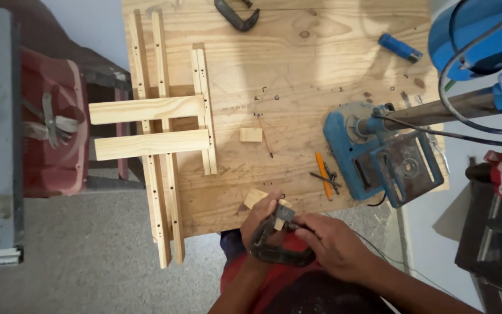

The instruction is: Marking and arranging wooden pieces on a workbench for assembly, followed by securing a component with a C-clamp.

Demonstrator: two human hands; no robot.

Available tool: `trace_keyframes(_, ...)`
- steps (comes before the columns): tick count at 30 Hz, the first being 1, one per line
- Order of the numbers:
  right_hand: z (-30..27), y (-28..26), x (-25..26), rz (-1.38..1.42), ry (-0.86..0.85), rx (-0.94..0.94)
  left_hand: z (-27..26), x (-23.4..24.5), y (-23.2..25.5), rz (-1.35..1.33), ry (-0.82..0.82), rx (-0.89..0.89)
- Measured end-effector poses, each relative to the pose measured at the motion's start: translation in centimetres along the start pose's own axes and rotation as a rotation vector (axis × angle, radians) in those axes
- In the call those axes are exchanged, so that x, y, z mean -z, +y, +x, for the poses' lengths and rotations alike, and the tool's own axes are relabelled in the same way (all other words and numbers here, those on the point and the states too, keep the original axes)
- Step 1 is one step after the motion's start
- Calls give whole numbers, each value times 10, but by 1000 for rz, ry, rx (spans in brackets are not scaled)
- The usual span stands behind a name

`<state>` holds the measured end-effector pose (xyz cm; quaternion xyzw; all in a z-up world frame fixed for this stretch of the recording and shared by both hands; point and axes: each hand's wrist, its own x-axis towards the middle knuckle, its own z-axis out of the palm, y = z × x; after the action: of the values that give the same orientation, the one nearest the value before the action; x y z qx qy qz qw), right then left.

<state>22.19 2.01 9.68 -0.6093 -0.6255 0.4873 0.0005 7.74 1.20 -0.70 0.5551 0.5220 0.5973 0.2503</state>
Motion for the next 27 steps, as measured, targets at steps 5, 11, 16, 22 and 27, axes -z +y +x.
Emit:
trace_keyframes(5,1,9,-2,-7,-3,41,-21,6,-23,-75,-152,-17)
trace_keyframes(11,1,19,-4,-97,16,83,-11,15,-26,-289,-184,-82)
trace_keyframes(16,1,21,1,-88,23,161,8,37,-31,-675,-388,-35)
trace_keyframes(22,6,25,-1,-135,-47,119,35,72,-25,-623,-707,91)
trace_keyframes(27,16,25,1,-137,-22,382,61,95,3,-694,-829,367)
